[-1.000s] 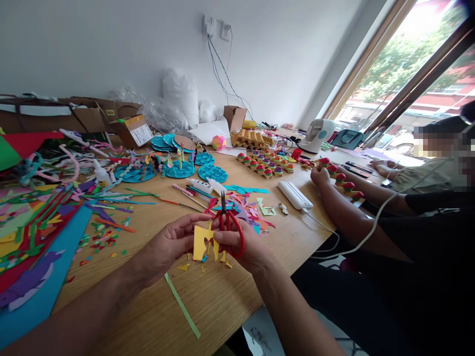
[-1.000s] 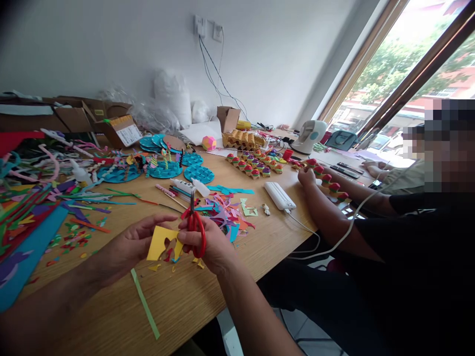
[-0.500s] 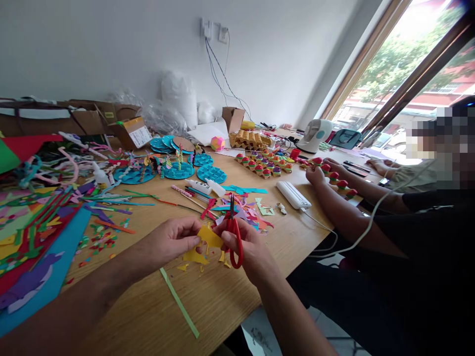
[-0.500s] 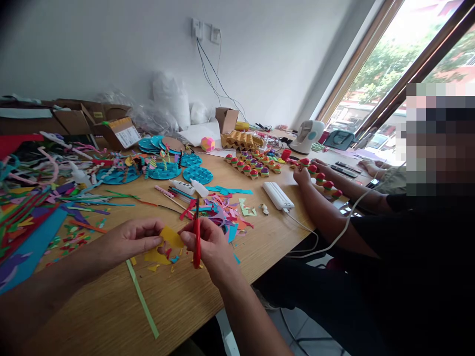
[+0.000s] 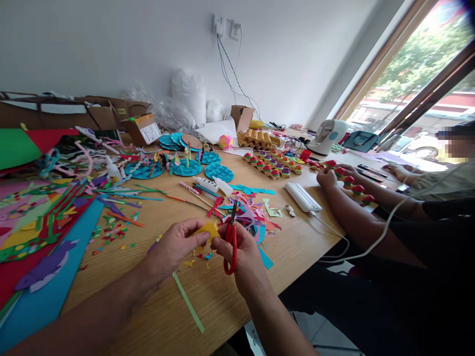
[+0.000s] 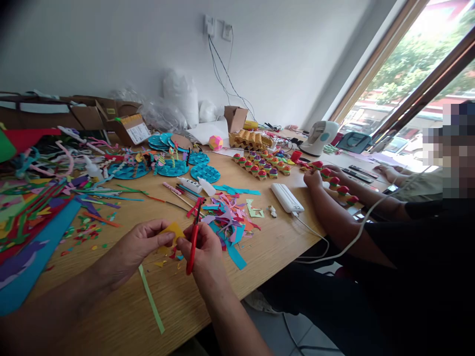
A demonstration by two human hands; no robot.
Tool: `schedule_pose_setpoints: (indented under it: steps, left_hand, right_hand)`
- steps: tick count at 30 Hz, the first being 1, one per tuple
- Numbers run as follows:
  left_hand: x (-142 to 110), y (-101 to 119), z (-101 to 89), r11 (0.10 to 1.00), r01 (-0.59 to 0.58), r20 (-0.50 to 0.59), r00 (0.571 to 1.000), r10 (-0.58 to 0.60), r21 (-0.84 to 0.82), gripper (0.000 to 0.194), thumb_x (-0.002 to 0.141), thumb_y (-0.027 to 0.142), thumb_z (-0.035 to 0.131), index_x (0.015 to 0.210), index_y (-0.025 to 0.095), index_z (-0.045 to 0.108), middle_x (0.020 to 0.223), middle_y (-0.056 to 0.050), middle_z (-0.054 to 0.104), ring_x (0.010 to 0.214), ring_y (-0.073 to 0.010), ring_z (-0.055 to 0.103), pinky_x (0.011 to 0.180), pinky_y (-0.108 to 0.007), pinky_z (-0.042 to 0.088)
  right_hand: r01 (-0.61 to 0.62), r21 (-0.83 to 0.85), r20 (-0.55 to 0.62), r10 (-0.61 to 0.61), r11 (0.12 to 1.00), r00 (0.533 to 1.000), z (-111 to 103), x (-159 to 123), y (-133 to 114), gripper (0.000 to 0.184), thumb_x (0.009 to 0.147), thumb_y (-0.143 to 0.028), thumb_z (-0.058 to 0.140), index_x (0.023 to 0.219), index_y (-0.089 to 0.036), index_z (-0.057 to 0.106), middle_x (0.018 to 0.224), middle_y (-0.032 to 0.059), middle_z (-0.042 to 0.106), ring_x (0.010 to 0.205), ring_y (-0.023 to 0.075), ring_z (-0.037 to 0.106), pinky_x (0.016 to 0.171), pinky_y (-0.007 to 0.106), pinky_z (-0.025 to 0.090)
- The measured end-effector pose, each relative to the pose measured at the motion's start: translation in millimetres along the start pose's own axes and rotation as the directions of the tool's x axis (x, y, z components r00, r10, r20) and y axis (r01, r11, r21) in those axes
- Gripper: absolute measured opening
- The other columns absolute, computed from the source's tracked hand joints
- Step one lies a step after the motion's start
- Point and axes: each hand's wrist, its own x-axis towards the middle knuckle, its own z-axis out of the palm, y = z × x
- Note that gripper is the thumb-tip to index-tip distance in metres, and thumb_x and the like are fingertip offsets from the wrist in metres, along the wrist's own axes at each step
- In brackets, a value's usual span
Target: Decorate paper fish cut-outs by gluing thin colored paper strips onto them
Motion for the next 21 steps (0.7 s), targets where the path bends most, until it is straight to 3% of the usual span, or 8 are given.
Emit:
schedule_pose_setpoints:
  steps: [4, 10, 14, 21]
  left_hand:
    - [-3.9, 1.8, -12.9, 0.998, -0.031, -0.072, 0.997, 0.035, 0.060, 0.010, 0.070, 0.026, 0.060, 0.066, 0.017, 0.061, 0.063, 0.002, 0.056, 0.061, -0.0121, 0.048, 0.059, -0.020, 0.037]
    - [-20.0, 4.1, -32.8, 0.996, -0.033, -0.141, 0.989, 0.044, 0.080, 0.011, 0.073, 0.028, 0.060, 0.072, 0.018, 0.061, 0.068, 0.003, 0.056, 0.068, -0.0120, 0.050, 0.066, -0.021, 0.040]
    - [-28.9, 3.8, -34.8, 0.998, -0.029, -0.119, 0.992, 0.035, 0.050, 0.012, 0.076, 0.029, 0.058, 0.076, 0.018, 0.061, 0.075, 0.001, 0.059, 0.073, -0.0135, 0.053, 0.070, -0.024, 0.044]
    - [-46.2, 4.7, -36.6, 1.000, -0.026, -0.160, 0.987, 0.028, 0.018, 0.012, 0.078, 0.029, 0.057, 0.077, 0.018, 0.059, 0.075, 0.002, 0.059, 0.071, -0.0129, 0.057, 0.069, -0.024, 0.047]
  right_hand:
    - [0.056, -0.313, 0.130, -0.016, 0.948, 0.991, -8.6, -4.6, 0.3, 0.023, 0.071, -0.038, 0.061, 0.073, -0.018, 0.049, 0.067, -0.0017, 0.048, 0.060, 0.0112, 0.043, 0.053, 0.022, 0.034]
    - [0.184, -0.683, 0.287, 0.028, 0.706, 0.957, -21.7, -17.7, -9.0, 0.025, 0.082, -0.036, 0.048, 0.066, -0.017, 0.045, 0.060, -0.0035, 0.041, 0.056, 0.0096, 0.036, 0.050, 0.021, 0.027]
    - [0.212, -0.731, 0.341, 0.078, 0.649, 0.937, -15.9, -24.8, -13.5, 0.024, 0.081, -0.030, 0.048, 0.062, -0.018, 0.040, 0.057, -0.0041, 0.040, 0.054, 0.0087, 0.035, 0.049, 0.021, 0.024]
    - [0.172, -0.699, 0.397, 0.177, 0.694, 0.901, 3.9, -35.7, -13.7, 0.027, 0.082, -0.034, 0.047, 0.063, -0.018, 0.041, 0.058, -0.0049, 0.039, 0.053, 0.0079, 0.032, 0.048, 0.020, 0.025]
